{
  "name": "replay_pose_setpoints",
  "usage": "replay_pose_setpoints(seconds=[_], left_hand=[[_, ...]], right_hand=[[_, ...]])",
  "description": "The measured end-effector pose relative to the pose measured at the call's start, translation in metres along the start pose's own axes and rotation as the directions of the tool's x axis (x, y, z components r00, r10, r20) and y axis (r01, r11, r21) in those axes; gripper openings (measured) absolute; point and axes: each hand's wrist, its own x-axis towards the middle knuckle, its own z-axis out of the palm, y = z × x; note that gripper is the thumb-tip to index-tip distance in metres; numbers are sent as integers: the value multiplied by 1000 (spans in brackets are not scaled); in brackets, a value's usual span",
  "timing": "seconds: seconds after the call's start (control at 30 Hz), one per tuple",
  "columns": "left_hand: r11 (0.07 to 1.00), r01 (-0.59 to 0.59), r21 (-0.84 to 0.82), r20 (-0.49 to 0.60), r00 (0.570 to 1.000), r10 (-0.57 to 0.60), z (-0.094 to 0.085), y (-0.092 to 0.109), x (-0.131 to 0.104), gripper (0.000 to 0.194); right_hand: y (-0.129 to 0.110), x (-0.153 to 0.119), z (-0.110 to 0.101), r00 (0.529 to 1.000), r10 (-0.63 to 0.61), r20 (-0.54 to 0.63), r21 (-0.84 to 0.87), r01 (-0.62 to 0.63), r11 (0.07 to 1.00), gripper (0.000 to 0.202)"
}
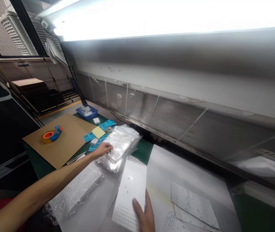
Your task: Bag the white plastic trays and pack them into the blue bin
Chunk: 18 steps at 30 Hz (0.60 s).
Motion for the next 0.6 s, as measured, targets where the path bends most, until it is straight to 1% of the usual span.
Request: replay_pose_setpoints(seconds=[0.03, 0.07, 0.1, 0.13, 0.2, 0.23, 0.33, 0.43, 0.5, 0.53, 0.6], left_hand=[[999, 13, -37, -4, 1000, -13, -1, 1, 1, 25], [997, 24, -71, -9, 1000, -25, -2, 2, 2, 25], [994, 32, -102, -18, 999, -34, -2, 3, 2, 24], [991, 37, -128, -30, 999, -41, -3, 4, 3, 24], [986, 34, -163, -68, 997, -46, -5, 6, 3, 23], [985, 26, -172, -92, 995, -42, -7, 7, 4, 22], [986, -22, -166, -157, 988, -5, -13, 11, 5, 24], [989, -96, -111, -190, 979, 74, -18, 23, 2, 27], [985, -164, -54, -184, 971, 151, -17, 36, -8, 25], [979, -200, -29, -166, 967, 192, -16, 44, -17, 22], [957, -288, 23, -91, 953, 289, -10, 58, -43, 17]], right_hand=[[-14, 12, 14, 995, 9, 102, 85, -17, 996, 75], [-25, 25, 28, 980, 23, 199, 158, -55, 986, 75], [-31, 39, 41, 962, 35, 272, 201, -93, 975, 75], [-34, 52, 53, 949, 30, 312, 212, -101, 972, 75], [-31, 73, 70, 947, 56, 317, 176, -117, 977, 79], [-27, 81, 74, 949, 81, 306, 149, -131, 980, 81], [-17, 92, 78, 951, 131, 280, 102, -166, 981, 84], [-19, 107, 84, 949, 95, 300, 129, -140, 982, 78], [-23, 127, 95, 956, 50, 288, 168, -102, 981, 76], [-26, 139, 101, 963, 37, 265, 181, -87, 980, 77], [-28, 163, 114, 978, 28, 208, 195, -70, 978, 79]])
